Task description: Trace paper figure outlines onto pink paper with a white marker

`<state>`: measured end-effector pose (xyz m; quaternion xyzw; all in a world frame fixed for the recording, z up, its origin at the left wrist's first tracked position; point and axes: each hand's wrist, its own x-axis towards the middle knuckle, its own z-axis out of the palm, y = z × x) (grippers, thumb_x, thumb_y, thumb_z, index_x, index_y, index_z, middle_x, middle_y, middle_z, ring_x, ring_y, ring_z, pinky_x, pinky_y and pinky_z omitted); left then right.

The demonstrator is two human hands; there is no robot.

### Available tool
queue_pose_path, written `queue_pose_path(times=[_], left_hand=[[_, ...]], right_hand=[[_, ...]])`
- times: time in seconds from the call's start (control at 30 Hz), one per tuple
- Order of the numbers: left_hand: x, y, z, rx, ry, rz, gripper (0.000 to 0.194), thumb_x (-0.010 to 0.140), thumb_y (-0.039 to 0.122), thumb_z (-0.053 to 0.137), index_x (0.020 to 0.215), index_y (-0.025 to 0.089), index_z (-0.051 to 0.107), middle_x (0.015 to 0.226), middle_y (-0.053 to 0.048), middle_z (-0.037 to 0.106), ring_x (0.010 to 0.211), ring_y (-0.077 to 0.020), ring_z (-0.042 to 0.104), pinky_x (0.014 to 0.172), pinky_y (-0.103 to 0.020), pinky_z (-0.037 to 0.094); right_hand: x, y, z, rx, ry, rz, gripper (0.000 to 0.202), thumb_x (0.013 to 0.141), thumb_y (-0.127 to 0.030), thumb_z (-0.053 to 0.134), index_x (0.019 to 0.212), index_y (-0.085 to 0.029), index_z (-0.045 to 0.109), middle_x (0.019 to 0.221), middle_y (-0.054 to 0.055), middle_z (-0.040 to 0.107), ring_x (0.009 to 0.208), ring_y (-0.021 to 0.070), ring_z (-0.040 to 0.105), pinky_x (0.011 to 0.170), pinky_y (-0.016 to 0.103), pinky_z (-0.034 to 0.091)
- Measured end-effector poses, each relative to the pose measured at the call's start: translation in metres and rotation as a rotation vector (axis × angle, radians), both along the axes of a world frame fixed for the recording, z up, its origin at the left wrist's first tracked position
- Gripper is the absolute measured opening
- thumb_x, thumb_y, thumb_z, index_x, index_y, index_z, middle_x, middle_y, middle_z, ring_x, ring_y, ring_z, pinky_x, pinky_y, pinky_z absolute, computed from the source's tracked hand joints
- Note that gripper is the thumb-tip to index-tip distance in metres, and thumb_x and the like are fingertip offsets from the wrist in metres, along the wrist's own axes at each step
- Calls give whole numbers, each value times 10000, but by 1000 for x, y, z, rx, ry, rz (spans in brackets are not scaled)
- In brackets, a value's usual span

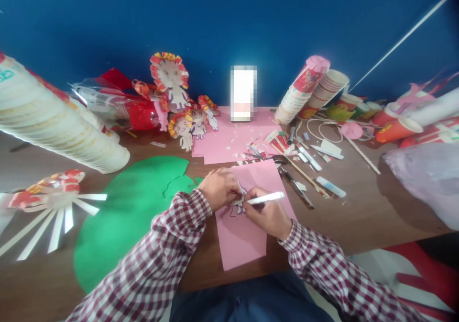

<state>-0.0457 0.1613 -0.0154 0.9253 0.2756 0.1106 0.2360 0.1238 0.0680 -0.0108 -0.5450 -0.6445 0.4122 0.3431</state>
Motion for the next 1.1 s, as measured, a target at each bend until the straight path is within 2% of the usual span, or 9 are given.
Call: queue_pose_path(times=[1.1], left_hand=[[1,0,1,-6,15,11,141,797,366,599,762,289,712,797,11,654,819,-158,518,770,-299,363]], right_hand=[[-1,0,2,-6,-35,3,69,822,-233,546,784,-179,529,679,15,631,572,124,582,516,222,464]])
